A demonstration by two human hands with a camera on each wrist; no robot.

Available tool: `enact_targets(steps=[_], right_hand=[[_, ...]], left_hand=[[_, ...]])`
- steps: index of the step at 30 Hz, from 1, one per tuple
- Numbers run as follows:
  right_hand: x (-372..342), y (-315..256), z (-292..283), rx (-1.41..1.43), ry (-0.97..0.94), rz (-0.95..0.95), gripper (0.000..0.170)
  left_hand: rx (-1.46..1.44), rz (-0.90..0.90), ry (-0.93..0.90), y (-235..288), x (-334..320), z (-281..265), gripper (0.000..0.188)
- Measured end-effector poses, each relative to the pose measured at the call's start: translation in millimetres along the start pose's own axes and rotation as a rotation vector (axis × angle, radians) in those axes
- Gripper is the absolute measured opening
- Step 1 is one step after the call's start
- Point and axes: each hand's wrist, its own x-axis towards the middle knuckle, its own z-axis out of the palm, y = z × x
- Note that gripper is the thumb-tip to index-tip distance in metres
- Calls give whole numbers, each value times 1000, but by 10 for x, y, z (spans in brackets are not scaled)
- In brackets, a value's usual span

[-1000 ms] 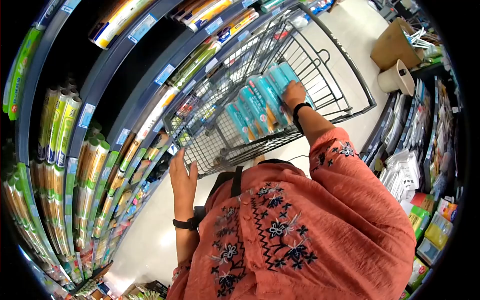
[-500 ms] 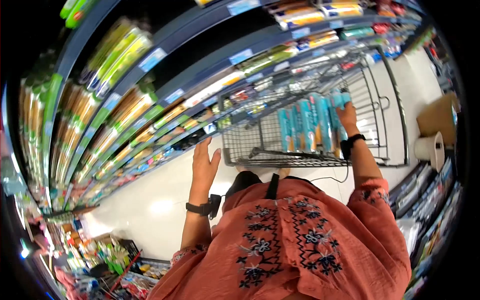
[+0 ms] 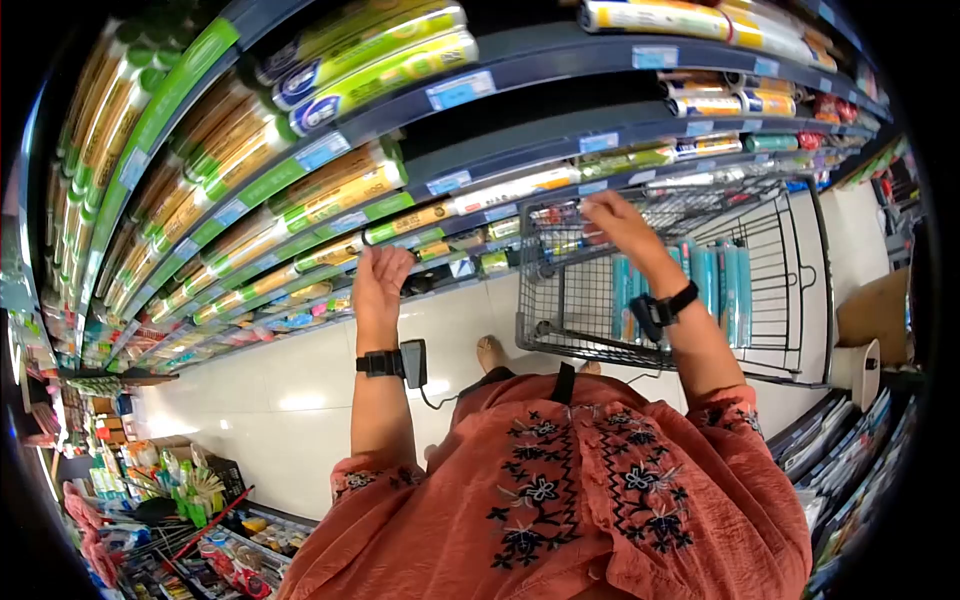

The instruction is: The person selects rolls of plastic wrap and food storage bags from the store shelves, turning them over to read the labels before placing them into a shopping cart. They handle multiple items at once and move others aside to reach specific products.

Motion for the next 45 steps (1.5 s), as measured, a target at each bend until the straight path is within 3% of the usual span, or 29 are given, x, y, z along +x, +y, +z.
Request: enact_targets(steps=[2, 5, 9, 11, 14, 17, 22, 24, 30, 45], right_hand=[[296, -234, 551, 42, -147, -17, 37], [703, -612, 1330, 79, -235, -44, 54], [1349, -895, 2040, 64, -227, -54, 69], [1864, -769, 2309, 31, -117, 51, 71], [2149, -737, 2560, 10, -84, 16, 64], [2388, -526, 2664, 156, -105, 7, 58], [2573, -402, 2733, 258, -99, 85, 53], [2578, -336, 2734, 172, -62, -75, 49], [2629, -411, 2735, 172, -56, -49, 48], [2536, -562, 2651, 161, -118, -17, 45]], left_hand=[[-68, 33, 31, 187, 260, -116, 50], [-136, 36, 4, 415, 530, -214, 50], [-220, -17, -64, 490, 919, -441, 51], [-256, -76, -51, 518, 1065, -481, 47], [-269, -121, -44, 575, 1133, -463, 47], [-328, -140, -133, 556, 1262, -537, 54], [-341, -187, -42, 576, 1352, -463, 66], [-326, -194, -72, 571, 1306, -463, 73], [-313, -192, -139, 622, 1301, -390, 63], [-277, -232, -76, 659, 1174, -285, 85]])
